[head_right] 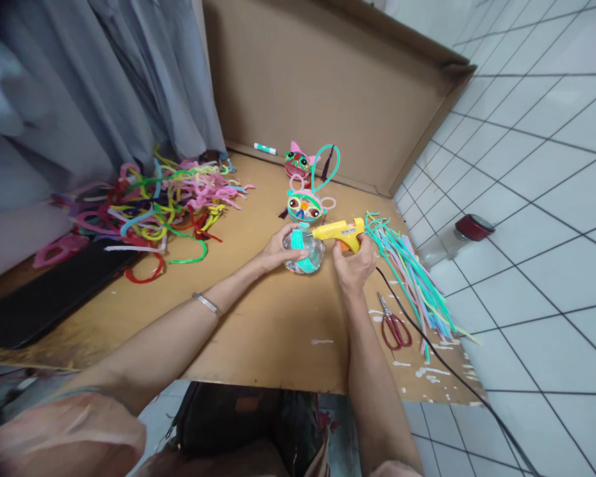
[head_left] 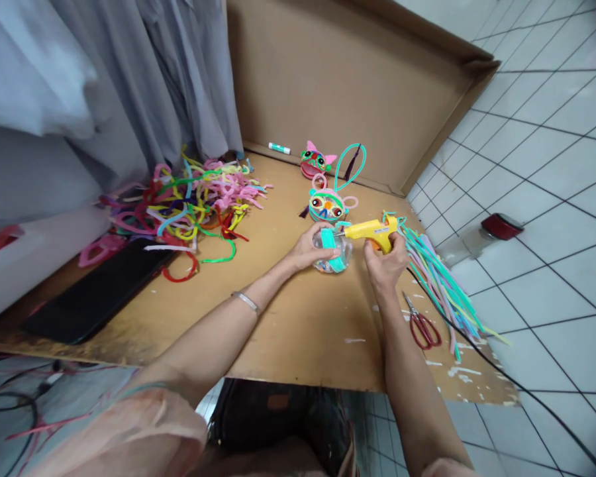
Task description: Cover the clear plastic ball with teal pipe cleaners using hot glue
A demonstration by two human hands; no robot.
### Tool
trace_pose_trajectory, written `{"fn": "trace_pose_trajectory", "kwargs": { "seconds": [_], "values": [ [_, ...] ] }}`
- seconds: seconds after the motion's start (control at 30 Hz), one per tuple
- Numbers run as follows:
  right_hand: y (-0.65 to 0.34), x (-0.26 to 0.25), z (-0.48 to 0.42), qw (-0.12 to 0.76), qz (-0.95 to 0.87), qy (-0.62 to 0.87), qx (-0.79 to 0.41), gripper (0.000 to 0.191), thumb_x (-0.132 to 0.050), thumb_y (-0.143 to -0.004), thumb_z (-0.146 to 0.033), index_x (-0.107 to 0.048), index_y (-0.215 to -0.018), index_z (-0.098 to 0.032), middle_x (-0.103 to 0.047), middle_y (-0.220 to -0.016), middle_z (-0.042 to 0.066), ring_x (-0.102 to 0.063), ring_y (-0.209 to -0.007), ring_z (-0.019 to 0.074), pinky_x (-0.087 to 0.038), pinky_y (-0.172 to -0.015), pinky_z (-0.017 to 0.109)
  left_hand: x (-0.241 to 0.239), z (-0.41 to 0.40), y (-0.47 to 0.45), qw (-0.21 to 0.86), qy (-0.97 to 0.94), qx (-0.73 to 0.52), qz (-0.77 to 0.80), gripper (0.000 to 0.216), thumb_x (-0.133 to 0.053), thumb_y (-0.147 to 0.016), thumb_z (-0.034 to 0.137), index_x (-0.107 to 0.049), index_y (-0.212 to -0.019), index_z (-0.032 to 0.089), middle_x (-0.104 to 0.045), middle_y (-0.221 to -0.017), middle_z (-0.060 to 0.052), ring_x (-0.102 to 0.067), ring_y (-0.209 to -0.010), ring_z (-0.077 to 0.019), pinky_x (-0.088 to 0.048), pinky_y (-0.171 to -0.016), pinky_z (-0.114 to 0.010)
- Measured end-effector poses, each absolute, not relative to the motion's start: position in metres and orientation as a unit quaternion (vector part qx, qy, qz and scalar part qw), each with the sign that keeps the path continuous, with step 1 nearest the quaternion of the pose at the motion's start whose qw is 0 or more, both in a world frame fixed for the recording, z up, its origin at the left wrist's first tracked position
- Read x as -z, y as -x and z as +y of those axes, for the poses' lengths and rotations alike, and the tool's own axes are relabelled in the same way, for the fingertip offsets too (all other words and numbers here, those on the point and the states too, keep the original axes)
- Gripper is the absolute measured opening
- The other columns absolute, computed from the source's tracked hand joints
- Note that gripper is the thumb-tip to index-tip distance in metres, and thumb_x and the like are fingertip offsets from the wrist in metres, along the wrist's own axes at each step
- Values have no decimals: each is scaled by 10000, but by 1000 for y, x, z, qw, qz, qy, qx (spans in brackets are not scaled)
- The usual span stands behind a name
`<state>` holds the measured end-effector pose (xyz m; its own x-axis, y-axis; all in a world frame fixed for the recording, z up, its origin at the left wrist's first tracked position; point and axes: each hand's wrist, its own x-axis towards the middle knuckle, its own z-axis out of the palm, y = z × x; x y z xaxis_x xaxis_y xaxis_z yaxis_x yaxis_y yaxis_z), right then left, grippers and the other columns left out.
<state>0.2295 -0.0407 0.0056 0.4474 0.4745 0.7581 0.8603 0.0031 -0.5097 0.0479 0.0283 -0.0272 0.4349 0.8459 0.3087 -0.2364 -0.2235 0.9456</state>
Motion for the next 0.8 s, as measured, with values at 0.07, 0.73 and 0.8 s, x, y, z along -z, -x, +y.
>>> {"fn": "trace_pose_trajectory", "kwargs": {
  "seconds": [0.07,0.73,0.8],
  "values": [
    [-230,-6,-41,521,-485,679,178,386,-613,-666,-433,-573,-968,-196,-668,-928,77,-632,-850,244,-513,-837,400,28,29,-48,567,-631,-469,244,720,-862,-519,431,-563,-1129,192,-650,-968,-22,-621,-829,-167,-508,-769,-284],
    [-225,-30,-58,587,-603,441,-313,408,-776,-630,-473,-582,-898,-236,-716,-784,-19,-627,-647,157,-476,-600,260,15,14,-55,573,-658,-424,244,705,-846,-533,358,-545,-1141,168,-640,-969,-17,-607,-836,-160,-486,-801,-291],
    [-223,-31,-59,578,-606,448,-313,404,-770,-629,-471,-588,-900,-234,-709,-786,-27,-616,-633,148,-464,-590,251,16,13,-56,567,-665,-423,241,705,-843,-530,350,-549,-1143,162,-635,-956,-14,-601,-834,-159,-482,-792,-285]
  ]
}}
